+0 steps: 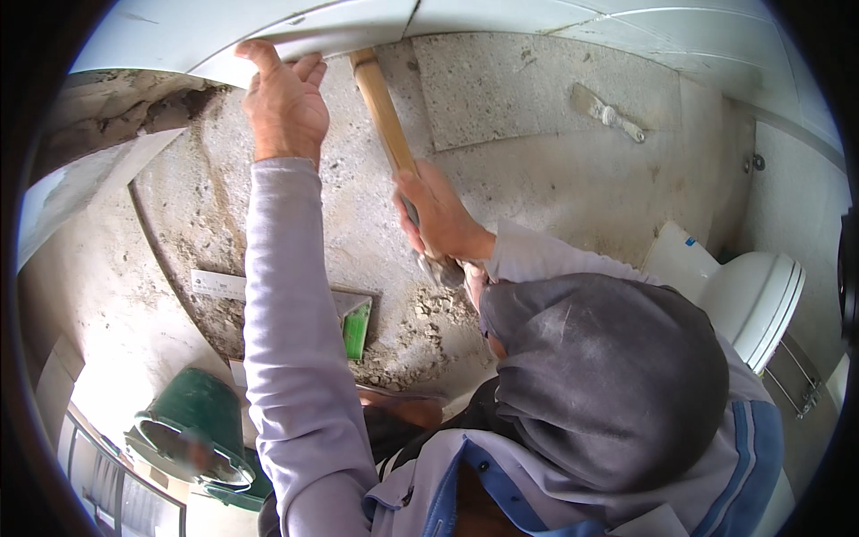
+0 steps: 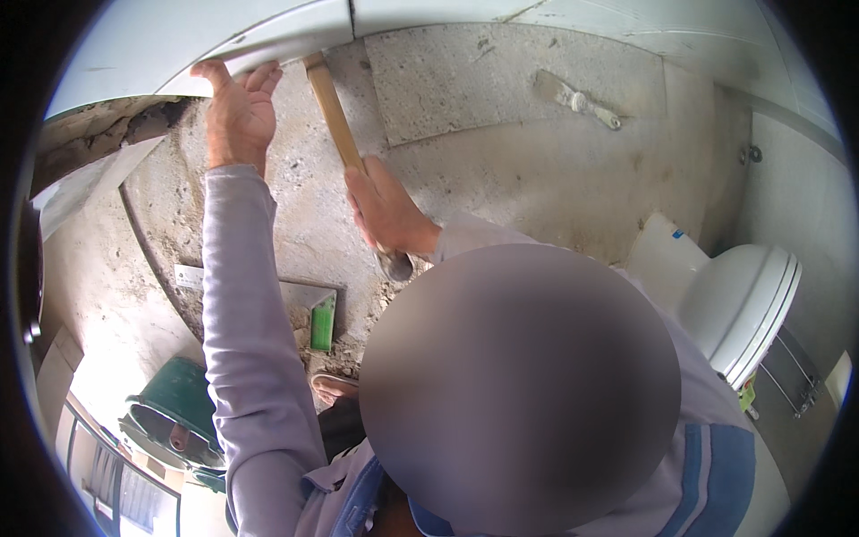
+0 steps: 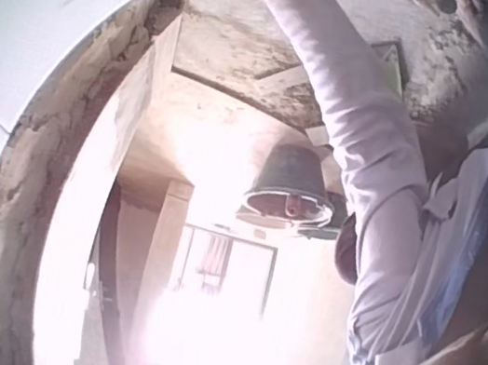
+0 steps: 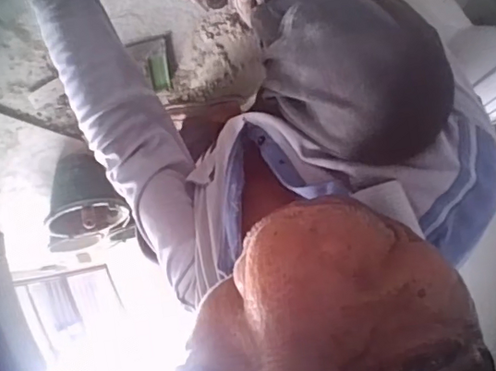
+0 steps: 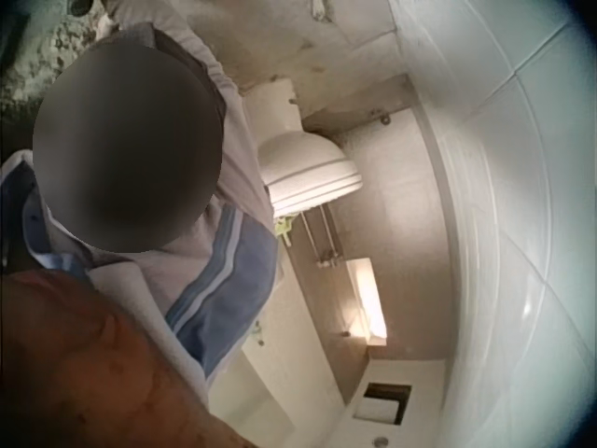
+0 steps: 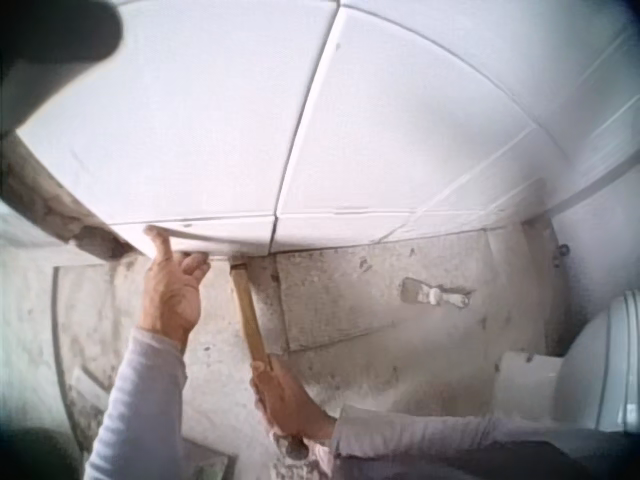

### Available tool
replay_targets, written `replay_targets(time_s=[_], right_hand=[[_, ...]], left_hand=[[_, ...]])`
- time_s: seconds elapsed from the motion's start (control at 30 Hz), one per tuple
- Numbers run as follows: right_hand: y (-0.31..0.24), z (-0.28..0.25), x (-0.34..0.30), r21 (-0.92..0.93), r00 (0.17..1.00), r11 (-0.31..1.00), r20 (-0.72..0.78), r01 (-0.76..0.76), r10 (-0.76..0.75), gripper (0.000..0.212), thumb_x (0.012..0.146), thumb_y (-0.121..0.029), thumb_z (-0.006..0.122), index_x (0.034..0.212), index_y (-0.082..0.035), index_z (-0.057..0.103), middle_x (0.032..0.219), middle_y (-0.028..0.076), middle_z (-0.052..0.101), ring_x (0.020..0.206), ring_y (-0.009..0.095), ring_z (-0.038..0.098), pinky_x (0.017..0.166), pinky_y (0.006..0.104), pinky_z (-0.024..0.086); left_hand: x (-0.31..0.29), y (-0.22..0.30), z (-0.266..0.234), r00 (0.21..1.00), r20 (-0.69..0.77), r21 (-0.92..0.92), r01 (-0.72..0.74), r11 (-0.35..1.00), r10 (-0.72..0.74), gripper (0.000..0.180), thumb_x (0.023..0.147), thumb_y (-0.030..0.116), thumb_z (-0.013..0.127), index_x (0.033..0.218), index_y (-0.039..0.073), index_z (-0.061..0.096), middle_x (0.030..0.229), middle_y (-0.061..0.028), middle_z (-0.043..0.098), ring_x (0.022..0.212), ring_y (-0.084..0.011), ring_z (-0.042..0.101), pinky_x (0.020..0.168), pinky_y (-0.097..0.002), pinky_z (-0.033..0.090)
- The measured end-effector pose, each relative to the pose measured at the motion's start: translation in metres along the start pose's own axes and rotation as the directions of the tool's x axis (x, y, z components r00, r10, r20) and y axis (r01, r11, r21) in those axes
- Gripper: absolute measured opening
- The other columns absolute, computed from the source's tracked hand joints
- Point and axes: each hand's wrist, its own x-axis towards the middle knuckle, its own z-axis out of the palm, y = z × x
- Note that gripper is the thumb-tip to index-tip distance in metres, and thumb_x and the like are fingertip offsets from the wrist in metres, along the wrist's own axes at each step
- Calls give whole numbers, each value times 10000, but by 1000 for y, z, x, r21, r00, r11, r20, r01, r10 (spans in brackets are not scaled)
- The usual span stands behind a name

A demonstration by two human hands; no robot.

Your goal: The person applies cement to a tile using a trowel, places the tile on the wall, and taps it into place with a hammer. The person repeats this process for multiple tiles.

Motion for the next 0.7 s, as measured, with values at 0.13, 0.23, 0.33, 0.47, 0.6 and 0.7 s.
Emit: replay_targets(time_s=[0.13, 0.23, 0.33, 0.47, 0.6, 0.7], right_hand=[[1, -4, -3, -23, 1000, 999, 9, -27, 28, 378, 979, -422, 371, 933, -50, 418, 624, 38, 448, 376, 80, 393, 320, 239, 338], [-4, -6, 3, 3, 999, 999, -14, -50, 50, 373, 980, -416, 373, 957, -45, 411, 673, 42, 454, 383, 79, 392, 321, 236, 348], [3, -7, 1, 15, 1000, 1000, -7, -16, 16, 369, 982, -413, 370, 962, -46, 400, 716, 44, 452, 404, 77, 399, 322, 231, 357], [0, -6, -1, 13, 998, 998, -9, -54, 54, 362, 983, -412, 370, 950, -52, 391, 730, 38, 439, 435, 75, 411, 324, 227, 363], [-2, -8, 9, 9, 999, 999, 9, -47, 47, 349, 985, -399, 369, 939, -54, 386, 723, 33, 427, 446, 72, 409, 328, 230, 362], [-3, -9, 8, 5, 995, 995, -6, -95, 95, 338, 990, -390, 358, 934, -57, 385, 722, 30, 425, 446, 70, 402, 332, 232, 360]], left_hand=[[5, -3, -4, 999, 41, -3, -3, 1000, 3, 1034, 823, 617, 497, 1348, -156, 54, 1334, -373, 290, 1224, -474, 416, 1073, -501, 331], [-4, 3, 4, 996, 86, 56, 7, 998, -12, 1019, 822, 667, 394, 1404, -71, 2, 1381, -380, 233, 1271, -464, 354, 1105, -465, 290], [5, 3, -3, 994, 111, 46, -16, 999, 11, 1053, 800, 670, 462, 1367, -132, 84, 1367, -371, 280, 1231, -462, 416, 1067, -479, 347], [2, 5, -3, 995, 95, 52, 31, 998, -35, 1047, 809, 667, 446, 1381, -125, 70, 1390, -370, 246, 1259, -458, 381, 1078, -474, 334], [-1, 8, -5, 988, 137, 57, 59, 997, -66, 1030, 830, 641, 440, 1391, -112, 18, 1413, -371, 184, 1291, -471, 324, 1087, -481, 322], [8, 8, -11, 985, 152, 46, 80, 996, -86, 1033, 834, 622, 452, 1400, -63, -75, 1417, -367, 174, 1288, -481, 320, 1077, -491, 336]])
